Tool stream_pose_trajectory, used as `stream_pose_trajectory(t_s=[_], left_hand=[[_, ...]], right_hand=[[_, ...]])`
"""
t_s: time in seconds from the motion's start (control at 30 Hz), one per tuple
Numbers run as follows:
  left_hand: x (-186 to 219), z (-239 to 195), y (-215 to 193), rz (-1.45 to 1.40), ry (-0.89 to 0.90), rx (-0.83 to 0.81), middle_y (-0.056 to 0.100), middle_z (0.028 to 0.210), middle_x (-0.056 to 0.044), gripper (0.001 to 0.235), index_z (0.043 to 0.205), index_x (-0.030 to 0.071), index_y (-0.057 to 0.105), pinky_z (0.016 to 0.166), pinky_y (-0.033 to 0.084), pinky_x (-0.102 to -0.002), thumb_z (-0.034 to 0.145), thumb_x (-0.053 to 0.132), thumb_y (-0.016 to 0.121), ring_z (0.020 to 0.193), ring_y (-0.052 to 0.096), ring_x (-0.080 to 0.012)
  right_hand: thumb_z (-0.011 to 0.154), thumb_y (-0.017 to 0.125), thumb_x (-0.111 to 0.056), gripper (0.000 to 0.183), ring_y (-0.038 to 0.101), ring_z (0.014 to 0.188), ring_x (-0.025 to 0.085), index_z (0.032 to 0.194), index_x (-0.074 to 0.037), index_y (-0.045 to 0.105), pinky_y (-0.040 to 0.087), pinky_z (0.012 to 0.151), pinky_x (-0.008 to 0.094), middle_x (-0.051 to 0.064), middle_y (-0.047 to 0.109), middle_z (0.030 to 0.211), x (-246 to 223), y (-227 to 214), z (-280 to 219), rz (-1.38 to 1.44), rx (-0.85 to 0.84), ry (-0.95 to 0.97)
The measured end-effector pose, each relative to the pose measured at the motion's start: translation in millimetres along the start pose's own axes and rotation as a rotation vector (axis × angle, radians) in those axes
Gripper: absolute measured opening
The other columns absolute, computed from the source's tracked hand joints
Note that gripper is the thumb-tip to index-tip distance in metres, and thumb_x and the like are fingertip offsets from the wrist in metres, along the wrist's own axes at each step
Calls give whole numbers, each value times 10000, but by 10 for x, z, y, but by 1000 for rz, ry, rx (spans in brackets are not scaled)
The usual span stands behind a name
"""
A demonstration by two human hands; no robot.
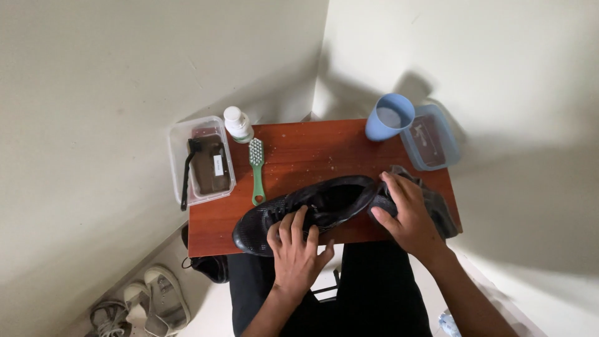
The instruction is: The person scrubs a black shoe with a green brush and cleaning solution, then wipes it with a cloth. They repeat the scrubbing and wiping process on different parts of the shoe.
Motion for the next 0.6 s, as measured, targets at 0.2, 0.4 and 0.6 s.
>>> stream_pose_trajectory(t_s=[0.2, 0.4, 0.6], left_hand=[[-338, 372, -469, -155, -80, 105, 590, 1354, -214, 447, 1123, 40, 575, 953, 452, -549, 1027, 465, 471, 1165, 587, -420], [-958, 455, -194, -48, -223, 52, 673, 1048, -123, 290, 1109, 49, 654, 742, 508, -406, 918, 265, 688, 906, 675, -313], [-1342, 224, 37, -70, -383, -58, 640, 812, -28, 73, 975, 125, 627, 726, 552, -408, 924, 176, 629, 834, 701, -261]], right_hand=[[998, 614, -322, 589, 480, 1328, 319, 1475, -7, 472, 352, 1162, 463, 161, 525, 1406, -703, -60, 261, -57, 111, -266], [1003, 635, -320, 400, 625, 1178, 292, 1332, -98, 677, 423, 994, 455, 92, 691, 1148, -1311, 587, 863, -205, -19, -492], [890, 636, -71, 226, 665, 1031, 320, 1079, -85, 759, 530, 855, 444, 88, 718, 1037, -1835, 1457, 1355, -404, -432, -330]])
Point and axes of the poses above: each hand's wrist, its own z-axis towards the middle knuckle, its own y-axis out of the palm, x = y × z, the point moved 9 cm from there along z, towards the middle knuckle
